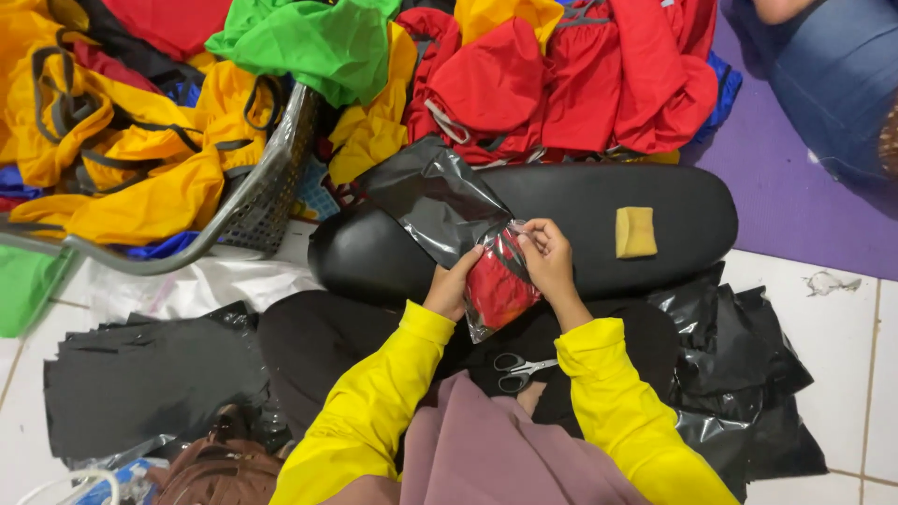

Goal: Folding red rain covers and placing them into individual plastic bags, then organizing them into larger black bags.

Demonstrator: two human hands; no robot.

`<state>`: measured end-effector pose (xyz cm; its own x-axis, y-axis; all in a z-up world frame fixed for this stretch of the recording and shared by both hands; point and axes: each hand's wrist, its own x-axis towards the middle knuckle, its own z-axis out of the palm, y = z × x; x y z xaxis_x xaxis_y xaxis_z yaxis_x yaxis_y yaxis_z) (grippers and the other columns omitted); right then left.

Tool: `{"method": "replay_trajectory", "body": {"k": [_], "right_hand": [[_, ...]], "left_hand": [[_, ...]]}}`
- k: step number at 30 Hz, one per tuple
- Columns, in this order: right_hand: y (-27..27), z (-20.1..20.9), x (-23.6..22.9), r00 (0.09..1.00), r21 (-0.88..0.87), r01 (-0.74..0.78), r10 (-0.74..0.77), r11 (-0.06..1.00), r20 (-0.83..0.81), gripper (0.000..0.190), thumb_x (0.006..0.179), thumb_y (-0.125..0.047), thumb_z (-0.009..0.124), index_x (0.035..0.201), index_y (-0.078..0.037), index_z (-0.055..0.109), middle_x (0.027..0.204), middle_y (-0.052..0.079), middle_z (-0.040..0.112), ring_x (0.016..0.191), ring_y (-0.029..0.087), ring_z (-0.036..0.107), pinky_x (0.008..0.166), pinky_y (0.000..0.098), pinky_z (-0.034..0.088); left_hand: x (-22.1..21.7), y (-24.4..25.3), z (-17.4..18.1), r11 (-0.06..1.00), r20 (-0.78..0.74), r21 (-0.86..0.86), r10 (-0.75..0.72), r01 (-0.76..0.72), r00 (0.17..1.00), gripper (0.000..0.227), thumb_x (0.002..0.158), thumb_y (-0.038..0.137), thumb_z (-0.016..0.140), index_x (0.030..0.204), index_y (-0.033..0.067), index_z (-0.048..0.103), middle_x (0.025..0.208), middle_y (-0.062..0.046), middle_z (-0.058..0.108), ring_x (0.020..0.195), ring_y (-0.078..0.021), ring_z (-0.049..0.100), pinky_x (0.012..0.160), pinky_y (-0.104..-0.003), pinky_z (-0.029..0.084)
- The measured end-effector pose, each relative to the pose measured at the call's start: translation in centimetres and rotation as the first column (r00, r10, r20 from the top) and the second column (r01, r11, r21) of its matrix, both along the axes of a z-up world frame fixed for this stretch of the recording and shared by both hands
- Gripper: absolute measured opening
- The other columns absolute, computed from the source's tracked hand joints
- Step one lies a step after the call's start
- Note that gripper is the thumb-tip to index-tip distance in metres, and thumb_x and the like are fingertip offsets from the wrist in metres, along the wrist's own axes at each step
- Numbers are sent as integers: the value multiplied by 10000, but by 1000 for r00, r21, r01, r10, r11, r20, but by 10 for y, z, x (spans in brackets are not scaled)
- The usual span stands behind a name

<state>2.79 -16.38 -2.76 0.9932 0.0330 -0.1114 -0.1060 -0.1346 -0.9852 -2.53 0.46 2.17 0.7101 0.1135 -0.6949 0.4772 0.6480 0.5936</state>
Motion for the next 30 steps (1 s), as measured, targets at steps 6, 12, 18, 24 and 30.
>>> {"method": "replay_trajectory", "body": {"k": [6,12,18,24,30], "right_hand": [[12,32,-22,988,-311,-85,121,947,98,130,997,-187,667,1066,-211,775,931,53,789,941,217,756,816,352,592],[14,42,-53,974,-401,12,80,916,211,138,975,-186,701,1072,-174,799,976,78,782,1012,255,732,859,382,581],[2,59,-96,977,-459,-61,147,886,153,327,1049,-169,549,1330,-93,700,1319,211,666,1262,417,579,1086,533,442],[-20,41,-104,989,-186,-105,123,977,86,381,949,-19,597,1317,-54,693,1315,232,655,1270,362,578,1065,457,469],[-20,77,-132,864,-599,280,74,750,497,246,890,-247,812,1132,-201,799,1068,52,779,936,253,740,798,364,576]], "left_hand": [[-26,5,24,977,8,-197,87,-84,996,683,798,351,927,1300,-7,633,1173,-198,680,1040,-316,708,828,-489,594],[-38,18,-48,988,35,-150,-41,46,999,609,765,266,976,1230,12,676,1089,-175,717,967,-319,734,778,-543,608],[-68,-1,-21,983,80,-162,-73,85,994,537,771,215,944,1200,21,686,1025,-139,711,925,-287,728,736,-478,620],[-74,9,-18,984,109,-75,-150,159,983,552,742,193,923,1193,10,661,1028,-146,677,963,-284,691,796,-516,591],[-63,16,-68,985,124,-15,-171,174,977,500,761,184,894,1168,19,655,1010,-129,661,958,-269,683,820,-481,590]]}}
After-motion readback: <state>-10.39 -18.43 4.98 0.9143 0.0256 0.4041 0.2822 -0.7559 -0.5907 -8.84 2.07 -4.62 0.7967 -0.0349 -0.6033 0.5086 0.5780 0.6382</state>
